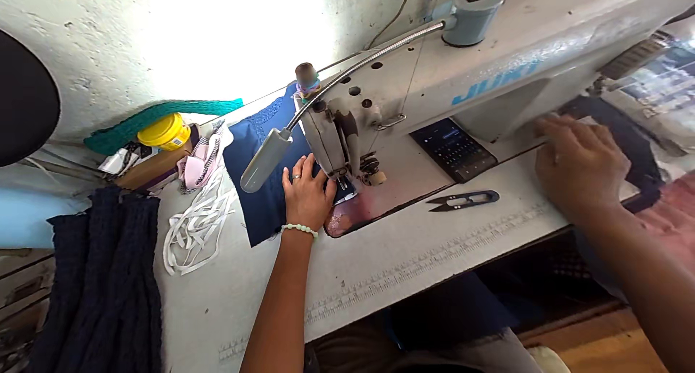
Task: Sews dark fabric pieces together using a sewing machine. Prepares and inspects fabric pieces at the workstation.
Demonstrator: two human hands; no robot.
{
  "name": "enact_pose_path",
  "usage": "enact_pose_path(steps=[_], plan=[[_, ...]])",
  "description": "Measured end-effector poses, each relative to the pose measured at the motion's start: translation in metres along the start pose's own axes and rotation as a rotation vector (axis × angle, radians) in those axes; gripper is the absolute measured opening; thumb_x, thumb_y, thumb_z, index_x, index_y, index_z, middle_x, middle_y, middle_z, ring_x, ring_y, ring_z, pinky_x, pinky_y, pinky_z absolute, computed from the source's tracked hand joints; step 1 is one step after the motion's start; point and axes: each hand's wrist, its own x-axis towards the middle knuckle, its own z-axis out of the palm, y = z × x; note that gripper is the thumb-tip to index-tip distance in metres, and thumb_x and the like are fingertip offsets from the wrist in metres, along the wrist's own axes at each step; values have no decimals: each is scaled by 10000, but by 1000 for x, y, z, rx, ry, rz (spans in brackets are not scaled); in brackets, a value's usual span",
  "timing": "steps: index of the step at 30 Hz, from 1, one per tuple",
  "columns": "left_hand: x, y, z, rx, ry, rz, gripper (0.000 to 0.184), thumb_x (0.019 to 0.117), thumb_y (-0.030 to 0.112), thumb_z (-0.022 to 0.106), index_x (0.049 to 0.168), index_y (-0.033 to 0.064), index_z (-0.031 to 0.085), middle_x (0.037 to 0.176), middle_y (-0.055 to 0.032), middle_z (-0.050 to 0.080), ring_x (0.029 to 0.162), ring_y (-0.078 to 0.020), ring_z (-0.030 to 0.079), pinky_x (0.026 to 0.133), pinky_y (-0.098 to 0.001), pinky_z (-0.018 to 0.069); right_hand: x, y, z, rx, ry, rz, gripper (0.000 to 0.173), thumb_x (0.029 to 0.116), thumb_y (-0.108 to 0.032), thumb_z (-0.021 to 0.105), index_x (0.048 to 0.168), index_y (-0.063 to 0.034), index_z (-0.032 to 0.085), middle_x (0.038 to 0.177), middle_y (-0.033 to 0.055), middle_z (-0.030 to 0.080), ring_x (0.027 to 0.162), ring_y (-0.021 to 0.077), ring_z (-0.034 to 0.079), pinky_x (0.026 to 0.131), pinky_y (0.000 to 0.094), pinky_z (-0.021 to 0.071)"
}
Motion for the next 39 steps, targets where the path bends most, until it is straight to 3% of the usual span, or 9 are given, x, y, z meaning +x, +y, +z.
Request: enact_pose_path(steps=[3, 6, 15, 18, 21, 25, 30, 35, 39], plan=[[-1, 0, 0, -7, 10, -3, 393, 1047, 340, 453, 1245, 161, 741, 1487, -169, 552, 1465, -392, 403, 1161, -707, 177, -1, -1, 0, -3, 2, -5, 365, 1027, -12, 423, 1328, 68, 613, 1419, 291, 575, 1319, 520, 530, 1027, 666, 432], [0, -2, -1, -13, 13, 6, 382, 1035, 344, 479, 1230, 154, 748, 1482, -177, 552, 1451, -399, 419, 1154, -705, 192, -2, -4, -3, 16, 26, -10, 433, 1021, -15, 420, 1437, 66, 509, 1517, 291, 477, 1443, 499, 402, 1144, 642, 345], [13, -6, -6, 11, -2, -42, 357, 1027, 319, 555, 1278, 123, 718, 1534, -186, 490, 1450, -414, 406, 1155, -695, 205, -5, -12, -4, 130, 96, -43, 474, 1014, -49, 473, 1469, 84, 466, 1554, 325, 407, 1483, 504, 331, 1220, 590, 266], [18, -5, -9, 5, -24, -87, 387, 1037, 342, 549, 1347, 148, 679, 1560, -182, 460, 1466, -411, 378, 1157, -687, 198, -28, -31, -6, 169, 153, -158, 399, 1021, -59, 470, 1366, 123, 551, 1423, 368, 518, 1298, 563, 506, 1079, 630, 408], [22, 1, -18, -19, -88, -154, 411, 1033, 327, 584, 1400, 149, 636, 1574, -189, 433, 1474, -417, 351, 1160, -676, 192, -52, -63, 0, 236, 143, -335, 299, 1005, -39, 477, 1165, 111, 680, 1117, 318, 694, 1011, 472, 681, 886, 520, 553], [23, 12, -22, -76, 18, -218, 405, 937, 274, 735, 1276, 56, 687, 1364, -239, 576, 1305, -459, 501, 1060, -681, 334, -70, -93, 18, 304, -34, -482, 303, 1036, -188, 515, 1156, -32, 745, 1133, 200, 732, 1026, 391, 691, 848, 505, 535], [13, 9, -8, -355, 218, -262, 166, 965, 117, 686, 1053, -21, 716, 1024, -226, 679, 1038, -409, 628, 958, -608, 422, -71, -95, 25, 304, -72, -459, 349, 1037, -262, 533, 1106, -11, 765, 1099, 190, 737, 986, 397, 683, 842, 476, 539], [7, -19, -14, -516, 296, -361, 210, 1011, 163, 644, 1018, -38, 705, 1023, -213, 675, 993, -361, 648, 925, -575, 455, -69, -96, 22, 260, -39, -508, 321, 1039, -208, 527, 1025, 15, 757, 1012, 200, 733, 898, 392, 684, 764, 460, 541], [-1, -30, -18, -662, 402, -445, 280, 1028, 206, 625, 1136, -50, 664, 1203, -226, 661, 1159, -340, 619, 1015, -520, 460, -71, -119, 11, 264, -12, -425, 322, 1046, -146, 459, 920, 55, 678, 813, 212, 692, 699, 360, 688, 602, 440, 527]])
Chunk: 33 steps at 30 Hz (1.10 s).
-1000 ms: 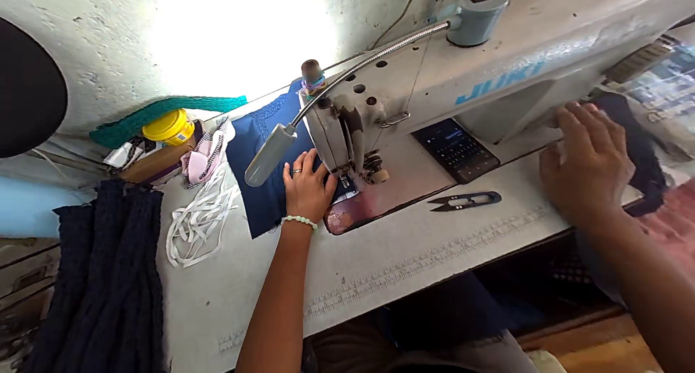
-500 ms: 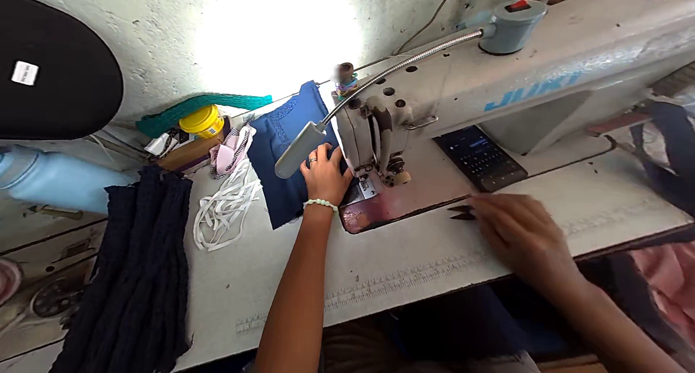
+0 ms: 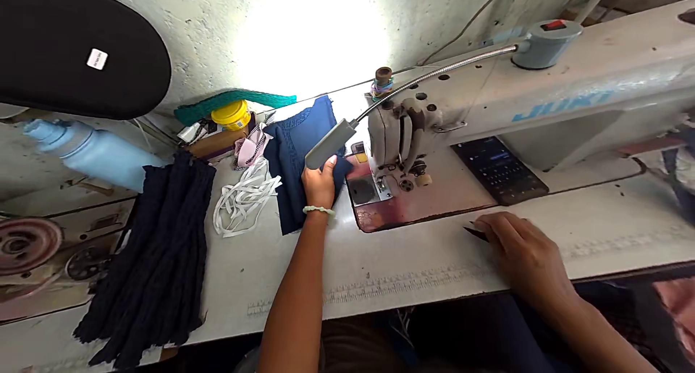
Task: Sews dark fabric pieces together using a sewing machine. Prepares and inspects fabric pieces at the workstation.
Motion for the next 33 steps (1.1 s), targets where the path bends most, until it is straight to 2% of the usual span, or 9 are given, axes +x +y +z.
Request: enact_pose_path(steps=[3, 7, 12, 16, 21, 23, 25, 29, 33], plan=[[-1, -14, -13, -83, 34, 0, 292, 1019, 180, 633, 1172, -67, 657, 1185, -234, 661, 1115, -306, 630, 995, -484, 477, 11, -33, 6, 116, -39, 69, 335, 1061, -195, 457, 949, 45, 664, 719, 164, 670, 575, 301, 676, 484, 421, 525], [-18, -25, -27, -227, 17, 63, 168, 1004, 144, 631, 1047, -19, 640, 986, -76, 619, 871, -94, 581, 805, -279, 492, 41, -82, 33, 280, -204, 80, 309, 982, -188, 633, 1179, 47, 666, 958, 202, 718, 746, 351, 728, 604, 498, 592], [-49, -15, -34, -338, -40, 76, 158, 984, 88, 622, 1064, -45, 647, 1001, -60, 644, 929, -57, 610, 870, -247, 512, 96, -124, 68, 149, -491, 103, 349, 1052, -141, 527, 1339, 51, 575, 1064, 285, 678, 842, 458, 709, 709, 559, 565], [-65, -7, -35, -381, -43, 61, 179, 989, 95, 622, 1058, -67, 654, 981, -69, 659, 917, -41, 613, 862, -214, 506, 107, -131, 65, 72, -631, 153, 314, 1077, -150, 463, 1330, 29, 513, 1027, 271, 688, 861, 465, 712, 733, 571, 553], [-94, 6, -38, -381, -232, 104, 207, 969, 114, 645, 1062, -65, 690, 1015, -88, 673, 929, -53, 629, 854, -213, 521, 63, -94, 41, 101, -366, 109, 234, 960, -71, 651, 1154, 59, 656, 857, 279, 687, 703, 489, 694, 578, 627, 541], [-107, 13, -47, -343, -380, 174, 215, 985, 123, 640, 1097, -45, 714, 1076, -104, 684, 1004, -83, 647, 913, -226, 529, 50, -74, 31, 43, -317, 82, 196, 929, -81, 708, 1073, 52, 697, 889, 291, 663, 791, 512, 679, 611, 631, 539], [-117, 16, -61, -204, -340, 278, 268, 994, 137, 633, 1167, -53, 710, 1154, -165, 703, 1086, -175, 676, 979, -296, 537, 42, -61, 27, 34, -217, 8, 189, 879, -86, 753, 1005, 51, 721, 966, 317, 657, 898, 550, 640, 705, 664, 495], [-116, -6, -107, 216, -62, 88, 316, 1029, 171, 555, 1234, -34, 679, 1149, -206, 694, 1047, -292, 689, 907, -428, 568, 36, -90, 30, 212, -173, -108, 277, 963, -184, 653, 1172, -20, 729, 1211, 227, 700, 1089, 445, 676, 887, 616, 526], [-92, -58, -150, 449, 24, -136, 411, 1045, 209, 544, 1337, -70, 618, 1431, -309, 535, 1349, -490, 487, 1119, -629, 366, 6, -142, 65, 322, -216, -319, 298, 943, -268, 674, 1173, -95, 752, 1284, 144, 705, 1189, 369, 676, 942, 572, 554]])
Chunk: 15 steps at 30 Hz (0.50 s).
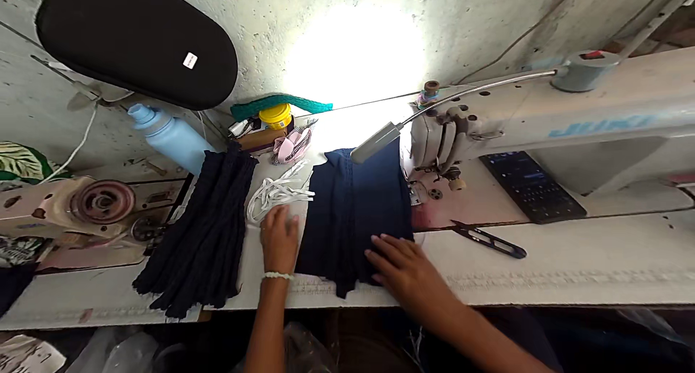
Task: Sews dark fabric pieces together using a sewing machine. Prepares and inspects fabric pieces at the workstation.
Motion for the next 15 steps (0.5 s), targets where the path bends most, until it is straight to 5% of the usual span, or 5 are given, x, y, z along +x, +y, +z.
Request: enact_pose_path(steps=[4, 7, 10, 13, 15], plan=[[9, 23, -8, -23, 67, 83, 390, 1059, 202, 516, 1305, -77, 635, 1363, -298, 588, 1296, -441, 552, 1100, -554, 427, -28, -32, -2, 53, -19, -126, 150, 966, -255, 623, 973, -164, 742, 1117, 59, 744, 1073, 278, 701, 832, 458, 576], [12, 55, 14, -4, -87, 250, 485, 1041, 334, 553, 1352, -31, 624, 1420, -240, 576, 1349, -411, 520, 1124, -573, 396, -52, -43, -26, 154, -146, -71, 162, 1003, -242, 617, 1002, -141, 744, 1126, 49, 746, 1116, 259, 683, 896, 438, 546], [9, 87, 38, 106, -273, 225, 599, 984, 436, 642, 1395, 1, 605, 1360, -234, 610, 1303, -420, 541, 1102, -607, 373, -63, -35, -42, 216, -191, 13, 192, 1015, -263, 612, 1030, -118, 737, 1021, 44, 757, 1034, 232, 702, 853, 405, 545], [-1, 109, 40, 114, -358, 136, 401, 968, 322, 682, 1175, -21, 697, 1141, -230, 674, 1147, -406, 611, 1029, -580, 412, -58, -20, -52, 341, -108, 148, 190, 1015, -202, 608, 1034, -72, 746, 984, 93, 751, 921, 216, 730, 804, 349, 597], [-14, 112, 40, 51, -367, 128, 329, 962, 250, 674, 1098, -46, 717, 1167, -258, 643, 1176, -433, 580, 1018, -584, 425, -48, -9, -50, 371, 18, 224, 202, 1011, -177, 578, 1035, -63, 743, 990, 82, 740, 887, 151, 714, 801, 266, 593]])
